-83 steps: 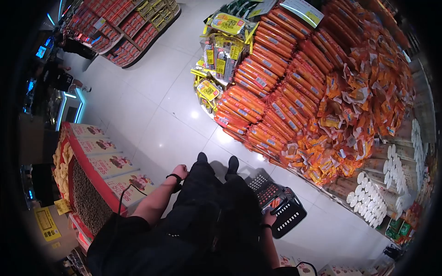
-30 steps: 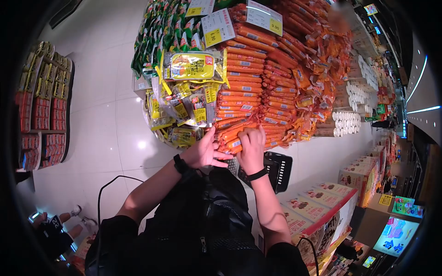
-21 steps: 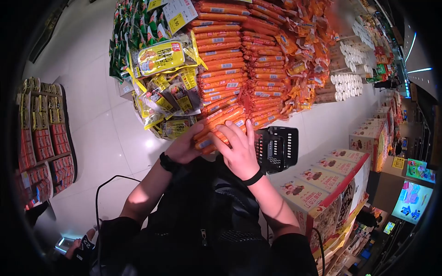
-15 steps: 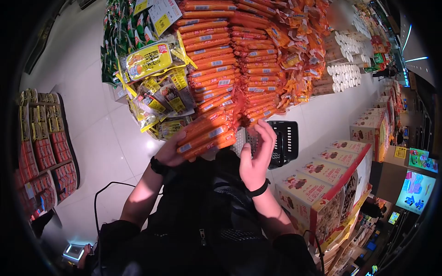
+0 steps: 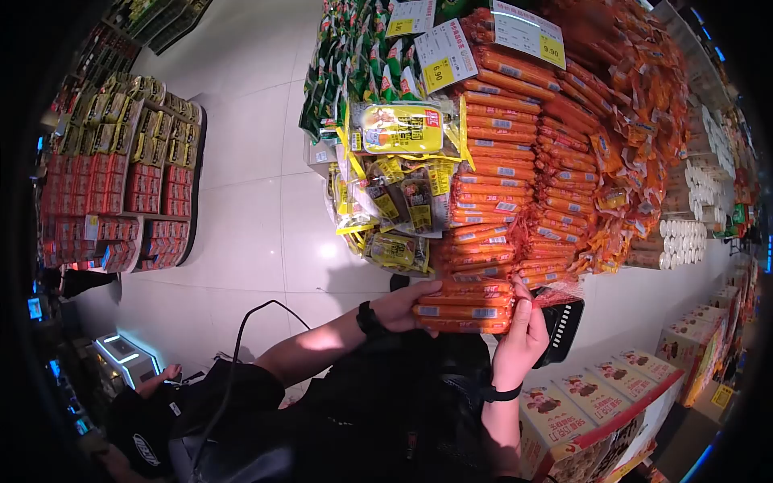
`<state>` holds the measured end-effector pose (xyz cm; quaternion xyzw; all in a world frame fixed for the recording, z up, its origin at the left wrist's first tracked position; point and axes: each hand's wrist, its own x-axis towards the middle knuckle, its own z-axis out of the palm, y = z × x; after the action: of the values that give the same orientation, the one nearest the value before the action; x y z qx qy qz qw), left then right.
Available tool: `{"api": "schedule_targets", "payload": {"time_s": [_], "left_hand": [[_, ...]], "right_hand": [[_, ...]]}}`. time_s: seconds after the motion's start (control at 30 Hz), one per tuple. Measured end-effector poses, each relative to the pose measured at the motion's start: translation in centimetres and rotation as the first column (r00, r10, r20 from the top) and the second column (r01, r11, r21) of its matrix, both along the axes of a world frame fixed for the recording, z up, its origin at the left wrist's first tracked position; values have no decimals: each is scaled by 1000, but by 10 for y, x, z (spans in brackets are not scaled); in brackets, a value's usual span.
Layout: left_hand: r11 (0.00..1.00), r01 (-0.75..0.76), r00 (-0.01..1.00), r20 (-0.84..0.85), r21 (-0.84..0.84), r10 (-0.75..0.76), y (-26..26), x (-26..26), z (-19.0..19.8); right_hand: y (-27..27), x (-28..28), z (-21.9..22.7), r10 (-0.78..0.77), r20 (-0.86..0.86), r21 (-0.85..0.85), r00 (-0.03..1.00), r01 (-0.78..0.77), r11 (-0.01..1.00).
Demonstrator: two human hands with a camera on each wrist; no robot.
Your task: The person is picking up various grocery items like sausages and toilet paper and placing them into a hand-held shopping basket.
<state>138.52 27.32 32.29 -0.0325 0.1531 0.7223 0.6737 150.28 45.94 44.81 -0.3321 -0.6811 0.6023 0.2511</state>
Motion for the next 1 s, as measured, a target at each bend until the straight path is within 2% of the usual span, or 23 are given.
{"api": "schedule_targets", "payload": {"time_s": [0.07, 0.1, 0.17, 0.27, 0.3, 0.37, 0.4, 0.47, 0.5, 0.57, 0.6, 0.83, 0.87, 0.97, 1.0], "left_hand": [[999, 4, 997, 74, -32, -1, -1, 0, 1], [998, -11, 997, 70, -56, 15, -1, 1, 0], [999, -39, 989, 146, 4, 38, 2, -1, 0], [997, -38, 997, 70, -62, 43, 6, -2, 4], [998, -24, 998, 58, -63, 28, 8, -1, 4], [997, -16, 1000, 22, -79, 18, 7, -2, 6], [995, -32, 997, 62, -94, 38, 6, -1, 5], [982, -80, 996, 33, -174, 87, 5, -1, 10], [972, -101, 994, 16, -212, 107, 5, -2, 12], [960, -134, 991, -35, -244, 130, 7, -5, 11], [954, -151, 988, -61, -258, 140, 9, -7, 11], [937, -202, 951, -285, -286, 118, 42, -26, 21], [946, -219, 940, -311, -241, 139, 49, -28, 19], [919, -226, 900, -431, -322, 70, 60, -44, 31], [918, -205, 907, -419, -340, 47, 64, -48, 27]], "right_hand": [[0, 5, 6, 11, 6, 83, 1000, -11, 996], [-1, 7, 7, 13, -38, 73, 999, -10, 997], [-4, 9, 17, 44, -36, 103, 998, -40, 994], [-11, 7, 22, 88, -83, 119, 993, -78, 990], [-12, 5, 23, 100, -50, 161, 994, -91, 983], [-11, 8, 14, 97, -60, 78, 993, -92, 993], [-11, 6, 11, 81, -58, 49, 995, -78, 996], [-11, 5, 4, 50, -52, -11, 997, -51, 999], [-8, 9, -4, 97, 14, -19, 995, -96, 995], [-12, 11, -15, 80, 172, -30, 982, -76, 997], [-9, 11, -28, 77, 190, -67, 979, -65, 996], [44, -26, -75, 37, 12, -381, 999, -30, 924], [54, -31, -84, 20, 27, -410, 999, -7, 912], [75, -47, -108, 13, 55, -367, 998, 9, 930], [76, -53, -111, -26, 91, -334, 995, 55, 941]]}}
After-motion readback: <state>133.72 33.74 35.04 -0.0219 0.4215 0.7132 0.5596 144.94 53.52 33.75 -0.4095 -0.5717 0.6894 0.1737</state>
